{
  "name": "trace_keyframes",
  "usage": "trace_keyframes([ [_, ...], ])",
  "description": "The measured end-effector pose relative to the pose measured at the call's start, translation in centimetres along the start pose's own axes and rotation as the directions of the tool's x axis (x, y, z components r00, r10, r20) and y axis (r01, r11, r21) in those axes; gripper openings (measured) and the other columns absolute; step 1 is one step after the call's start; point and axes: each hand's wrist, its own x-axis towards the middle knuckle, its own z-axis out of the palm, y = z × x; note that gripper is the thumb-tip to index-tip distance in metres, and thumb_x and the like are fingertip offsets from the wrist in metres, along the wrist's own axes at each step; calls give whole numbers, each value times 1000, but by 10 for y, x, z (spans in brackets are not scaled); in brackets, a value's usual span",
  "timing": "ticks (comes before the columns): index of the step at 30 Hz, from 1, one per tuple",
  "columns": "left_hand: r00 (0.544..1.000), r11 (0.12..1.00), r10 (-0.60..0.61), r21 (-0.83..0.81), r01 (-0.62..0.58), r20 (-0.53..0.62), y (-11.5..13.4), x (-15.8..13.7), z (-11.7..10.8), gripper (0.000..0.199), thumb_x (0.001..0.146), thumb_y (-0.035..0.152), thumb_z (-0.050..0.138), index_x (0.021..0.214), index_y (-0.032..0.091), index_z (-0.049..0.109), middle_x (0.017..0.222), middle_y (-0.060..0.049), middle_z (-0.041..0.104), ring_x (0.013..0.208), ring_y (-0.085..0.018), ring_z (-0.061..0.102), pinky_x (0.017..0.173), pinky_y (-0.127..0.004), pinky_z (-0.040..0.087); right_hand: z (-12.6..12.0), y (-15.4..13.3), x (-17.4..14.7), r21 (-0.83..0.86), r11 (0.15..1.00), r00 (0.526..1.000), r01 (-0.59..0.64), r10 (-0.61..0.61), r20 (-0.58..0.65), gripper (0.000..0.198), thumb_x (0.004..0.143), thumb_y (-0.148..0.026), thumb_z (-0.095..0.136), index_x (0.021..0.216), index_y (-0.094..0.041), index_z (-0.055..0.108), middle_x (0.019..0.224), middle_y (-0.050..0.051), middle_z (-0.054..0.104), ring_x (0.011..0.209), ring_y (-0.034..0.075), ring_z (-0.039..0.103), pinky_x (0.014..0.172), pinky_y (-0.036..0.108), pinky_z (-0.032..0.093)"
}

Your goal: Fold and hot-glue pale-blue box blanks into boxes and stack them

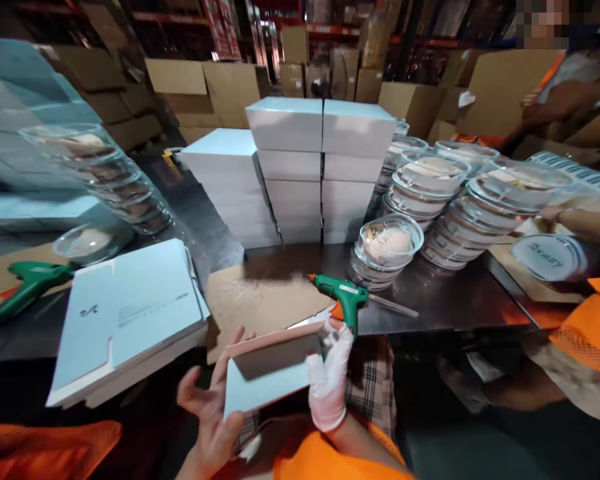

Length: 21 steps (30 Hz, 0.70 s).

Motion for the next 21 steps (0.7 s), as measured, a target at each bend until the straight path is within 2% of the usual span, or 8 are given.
trace_keyframes([
  [3, 982, 983, 184, -11, -184, 48, 1, 8, -17, 47, 95, 67, 66, 126, 33, 68, 113, -10, 76, 107, -31, 79, 83, -41, 68, -7, -11, 9, 5, 999, 987, -47, 46, 154, 71, 85, -50, 72, 145, -29, 40, 139, 13, 63, 121, 28, 68, 102, 45, 58],
  [6, 980, 980, 196, 39, -195, -21, -17, 4, -34, 37, 88, 57, 80, 108, 26, 76, 99, -7, 76, 93, -25, 79, 73, -30, 64, -29, -25, 34, -330, 943, 943, -35, 141, 301, 53, 93, -56, 61, 134, -23, 58, 130, 14, 72, 119, 28, 71, 105, 44, 56],
  [9, 989, 999, 17, 44, -10, -145, -38, 2, -37, 32, 87, 50, 82, 104, 23, 78, 99, -7, 77, 95, -24, 77, 81, -34, 64, -42, -41, 71, -840, 542, 963, -13, 234, 137, 42, 100, -56, 50, 113, -22, 71, 120, 14, 76, 117, 31, 72, 107, 46, 53],
  [11, 985, 995, -102, 7, 104, -139, -45, 8, -30, 38, 84, 55, 83, 100, 21, 78, 98, -8, 78, 96, -25, 76, 85, -36, 64, -39, -49, 96, -975, 206, 959, -78, 284, -17, 47, 97, -58, 59, 122, -19, 70, 126, 17, 74, 119, 36, 73, 104, 49, 54],
  [13, 982, 989, -143, -37, 140, -123, -45, 19, -21, 45, 83, 63, 81, 98, 21, 78, 94, -8, 78, 94, -25, 75, 88, -37, 63, -33, -52, 115, -989, 54, 933, -139, 341, -113, 58, 89, -56, 72, 130, -15, 67, 132, 22, 71, 120, 41, 73, 102, 51, 54],
  [15, 978, 988, -146, -70, 137, -151, -42, 30, -13, 48, 85, 67, 77, 99, 21, 77, 93, -7, 78, 94, -25, 75, 89, -37, 61, -32, -50, 129, -969, 108, 911, -221, 377, -166, 54, 80, -48, 81, 118, -12, 71, 126, 26, 73, 121, 45, 72, 103, 53, 53],
  [18, 966, 979, -195, -86, 183, -170, -36, 42, -7, 50, 89, 70, 71, 101, 22, 76, 97, -7, 77, 97, -25, 74, 90, -37, 59, -45, -40, 139, -876, 352, 896, -330, 408, -174, 29, 66, -35, 86, 82, -15, 72, 95, 21, 78, 114, 45, 73, 98, 49, 55],
  [21, 953, 963, -259, -115, 243, -155, -34, 47, -5, 54, 89, 74, 68, 100, 21, 75, 97, -8, 77, 96, -26, 73, 89, -36, 58, -59, -29, 139, -725, 598, 910, -343, 401, -100, 25, 63, -36, 83, 71, -18, 68, 70, 12, 73, 88, 35, 77, 78, 40, 60],
])
